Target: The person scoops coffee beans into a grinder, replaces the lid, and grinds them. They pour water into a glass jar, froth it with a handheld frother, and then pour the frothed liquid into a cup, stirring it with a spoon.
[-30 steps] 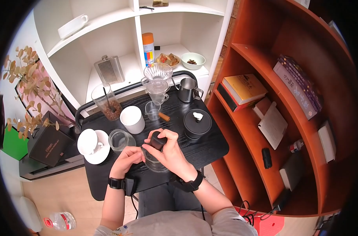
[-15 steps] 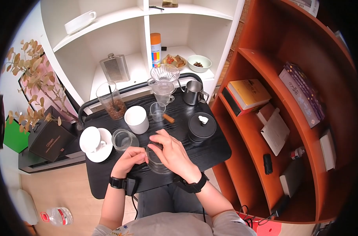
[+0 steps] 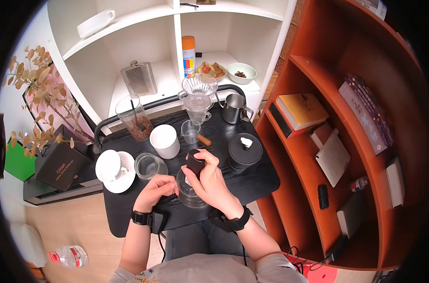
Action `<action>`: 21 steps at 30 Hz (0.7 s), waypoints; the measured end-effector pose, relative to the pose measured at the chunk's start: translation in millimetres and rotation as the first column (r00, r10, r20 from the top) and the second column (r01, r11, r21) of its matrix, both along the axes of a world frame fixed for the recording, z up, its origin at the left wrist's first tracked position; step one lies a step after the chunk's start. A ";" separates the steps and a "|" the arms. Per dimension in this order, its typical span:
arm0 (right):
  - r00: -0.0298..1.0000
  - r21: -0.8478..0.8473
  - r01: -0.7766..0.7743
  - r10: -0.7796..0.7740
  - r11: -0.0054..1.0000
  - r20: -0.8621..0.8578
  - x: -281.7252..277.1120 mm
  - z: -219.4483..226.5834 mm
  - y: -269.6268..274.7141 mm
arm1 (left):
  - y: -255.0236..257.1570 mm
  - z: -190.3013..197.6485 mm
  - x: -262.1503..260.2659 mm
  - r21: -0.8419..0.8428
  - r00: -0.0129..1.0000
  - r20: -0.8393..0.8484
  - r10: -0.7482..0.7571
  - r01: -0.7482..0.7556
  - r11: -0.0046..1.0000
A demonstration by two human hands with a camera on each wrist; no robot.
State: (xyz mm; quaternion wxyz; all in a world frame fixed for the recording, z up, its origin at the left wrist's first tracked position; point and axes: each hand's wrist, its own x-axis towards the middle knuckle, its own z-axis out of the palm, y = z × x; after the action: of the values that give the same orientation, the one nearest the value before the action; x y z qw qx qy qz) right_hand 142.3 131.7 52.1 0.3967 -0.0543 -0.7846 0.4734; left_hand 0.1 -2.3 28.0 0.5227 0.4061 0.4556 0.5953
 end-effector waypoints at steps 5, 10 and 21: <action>0.995 0.064 -0.034 0.028 0.997 0.094 -0.2 8.7 0.7 | -0.5 2.4 0.3 0.006 1.000 -0.016 -0.005 0.005 1.000; 0.987 0.175 -0.024 -0.004 0.984 0.161 0.5 16.9 -1.0 | -0.9 3.8 1.3 -0.008 1.000 -0.010 0.014 -0.014 1.000; 0.996 0.315 0.085 -0.081 0.945 -0.025 -0.7 7.1 0.8 | -0.2 4.4 1.4 -0.016 1.000 -0.006 0.004 -0.004 1.000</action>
State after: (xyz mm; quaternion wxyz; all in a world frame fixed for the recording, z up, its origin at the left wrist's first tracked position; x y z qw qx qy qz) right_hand 141.6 132.5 59.2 0.4244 -0.0203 -0.8449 0.3249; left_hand 1.5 -2.5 32.4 0.5235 0.4028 0.4625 0.5914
